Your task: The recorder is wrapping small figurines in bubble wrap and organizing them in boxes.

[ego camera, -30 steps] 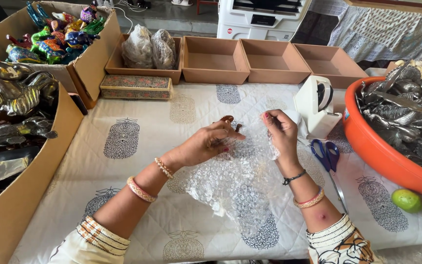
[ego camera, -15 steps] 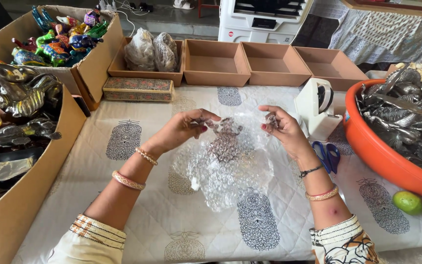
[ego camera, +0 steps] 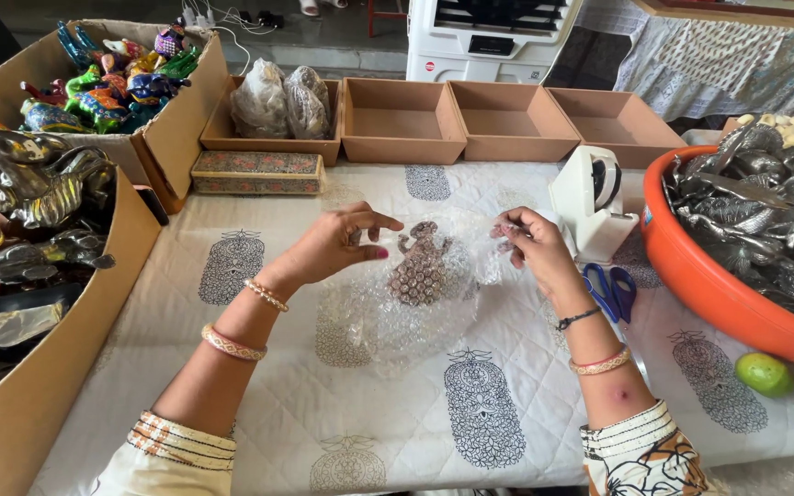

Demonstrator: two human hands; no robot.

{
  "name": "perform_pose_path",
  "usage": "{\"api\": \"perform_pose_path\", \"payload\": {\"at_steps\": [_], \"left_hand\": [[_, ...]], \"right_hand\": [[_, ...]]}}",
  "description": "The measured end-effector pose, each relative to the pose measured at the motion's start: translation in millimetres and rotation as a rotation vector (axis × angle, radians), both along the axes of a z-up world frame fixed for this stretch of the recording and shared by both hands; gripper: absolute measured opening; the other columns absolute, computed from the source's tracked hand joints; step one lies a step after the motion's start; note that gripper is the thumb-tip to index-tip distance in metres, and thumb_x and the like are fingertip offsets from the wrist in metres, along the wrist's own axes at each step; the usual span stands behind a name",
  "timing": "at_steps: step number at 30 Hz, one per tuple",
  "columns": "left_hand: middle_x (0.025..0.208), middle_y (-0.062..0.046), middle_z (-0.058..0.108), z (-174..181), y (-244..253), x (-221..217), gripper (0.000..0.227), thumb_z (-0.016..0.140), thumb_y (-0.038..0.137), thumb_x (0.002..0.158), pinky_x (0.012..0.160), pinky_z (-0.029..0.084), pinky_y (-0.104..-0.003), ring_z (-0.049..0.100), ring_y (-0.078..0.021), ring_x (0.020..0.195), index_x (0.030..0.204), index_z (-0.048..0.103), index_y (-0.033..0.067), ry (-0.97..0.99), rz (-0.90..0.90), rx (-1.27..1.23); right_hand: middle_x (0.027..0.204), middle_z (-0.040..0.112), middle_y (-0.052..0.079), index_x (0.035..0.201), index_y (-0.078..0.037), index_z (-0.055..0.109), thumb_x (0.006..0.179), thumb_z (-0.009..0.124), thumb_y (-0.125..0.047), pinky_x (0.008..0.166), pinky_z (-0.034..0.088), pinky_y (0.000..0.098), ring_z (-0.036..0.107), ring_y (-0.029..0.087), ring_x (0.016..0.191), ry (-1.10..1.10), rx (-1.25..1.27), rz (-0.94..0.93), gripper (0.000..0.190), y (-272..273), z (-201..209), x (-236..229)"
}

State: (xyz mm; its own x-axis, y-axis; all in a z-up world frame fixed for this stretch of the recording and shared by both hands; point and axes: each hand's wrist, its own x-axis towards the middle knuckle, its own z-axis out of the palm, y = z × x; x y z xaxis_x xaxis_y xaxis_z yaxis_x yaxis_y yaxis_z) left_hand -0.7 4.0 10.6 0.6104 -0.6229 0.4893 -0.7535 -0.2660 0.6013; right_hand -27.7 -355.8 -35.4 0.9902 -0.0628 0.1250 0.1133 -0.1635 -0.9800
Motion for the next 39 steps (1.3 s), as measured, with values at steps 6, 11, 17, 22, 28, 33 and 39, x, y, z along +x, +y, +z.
{"api": "perform_pose_path", "payload": {"at_steps": [6, 11, 17, 22, 28, 33, 39], "left_hand": [[0.091, 0.001, 0.06, 4, 2, -4, 0.052, 0.08, 0.018, 0.08, 0.066, 0.059, -0.026, 0.062, -0.0094, 0.073, 0.13, 0.068, 0.026, 0.016, -0.023, 0.095], [0.109, -0.003, 0.061, -7, -2, -3, 0.046, 0.084, 0.028, 0.084, 0.084, 0.052, -0.031, 0.059, -0.0195, 0.094, 0.128, 0.072, 0.0266, -0.179, -0.012, 0.1], [0.133, -0.006, 0.056, 4, -28, -35, 0.043, 0.081, 0.019, 0.084, 0.097, 0.052, -0.036, 0.058, -0.0259, 0.118, 0.125, 0.071, 0.0194, -0.36, -0.11, -0.06], [0.136, -0.005, 0.055, 8, -20, -27, 0.047, 0.071, 0.002, 0.09, 0.084, 0.061, -0.029, 0.066, -0.0164, 0.101, 0.135, 0.065, 0.0162, -0.059, -0.133, -0.046], [0.144, -0.006, 0.044, 25, 5, -27, 0.064, 0.069, -0.004, 0.089, 0.072, 0.064, -0.025, 0.059, -0.0133, 0.094, 0.147, 0.052, 0.0157, 0.163, -0.095, -0.174], [0.148, -0.007, 0.033, 10, 11, -9, 0.081, 0.074, -0.005, 0.084, 0.07, 0.067, -0.024, 0.055, -0.0138, 0.102, 0.154, 0.04, 0.0162, 0.247, -0.046, -0.239], [0.15, -0.009, 0.027, -26, 6, 19, 0.09, 0.075, -0.006, 0.08, 0.071, 0.067, -0.024, 0.062, -0.0228, 0.097, 0.157, 0.03, 0.0079, 0.453, 0.066, -0.316]], "right_hand": [[0.1, 0.064, -0.002, 0.113, -0.008, 0.064, 0.105, 0.056, -0.01, 0.081, 0.049, 0.0206, 0.06, 0.006, 0.091, -0.151, 0.205, 0.01, 0.012, 3, -17, 7], [0.094, 0.057, -0.003, 0.115, -0.007, 0.065, 0.108, 0.056, -0.01, 0.077, 0.044, 0.0212, 0.051, 0.005, 0.085, -0.264, 0.204, 0.006, 0.012, 26, -19, -1], [0.103, 0.062, -0.003, 0.117, -0.004, 0.065, 0.097, 0.062, -0.004, 0.087, 0.05, 0.021, 0.055, 0.005, 0.091, -0.347, 0.1, 0.151, 0.02, 56, -1, -22], [0.102, 0.063, -0.002, 0.123, -0.007, 0.065, 0.1, 0.065, -0.014, 0.085, 0.046, 0.0246, 0.057, 0.007, 0.093, -0.267, 0.356, 0.236, 0.024, 52, 1, -21], [0.118, 0.071, 0.005, 0.129, -0.002, 0.064, 0.101, 0.06, -0.03, 0.103, 0.047, 0.0357, 0.063, 0.017, 0.112, -0.017, 0.285, 0.282, 0.04, 30, -58, 17], [0.143, 0.06, 0.0, 0.144, -0.01, 0.049, 0.091, 0.066, -0.026, 0.116, 0.036, 0.0362, 0.051, 0.015, 0.134, 0.106, 0.245, 0.363, 0.058, 39, -93, 25], [0.124, 0.068, 0.008, 0.137, -0.009, 0.055, 0.082, 0.081, -0.03, 0.102, 0.054, 0.0337, 0.066, 0.018, 0.114, -0.07, -0.324, 0.403, 0.064, 70, -70, 11]]}}
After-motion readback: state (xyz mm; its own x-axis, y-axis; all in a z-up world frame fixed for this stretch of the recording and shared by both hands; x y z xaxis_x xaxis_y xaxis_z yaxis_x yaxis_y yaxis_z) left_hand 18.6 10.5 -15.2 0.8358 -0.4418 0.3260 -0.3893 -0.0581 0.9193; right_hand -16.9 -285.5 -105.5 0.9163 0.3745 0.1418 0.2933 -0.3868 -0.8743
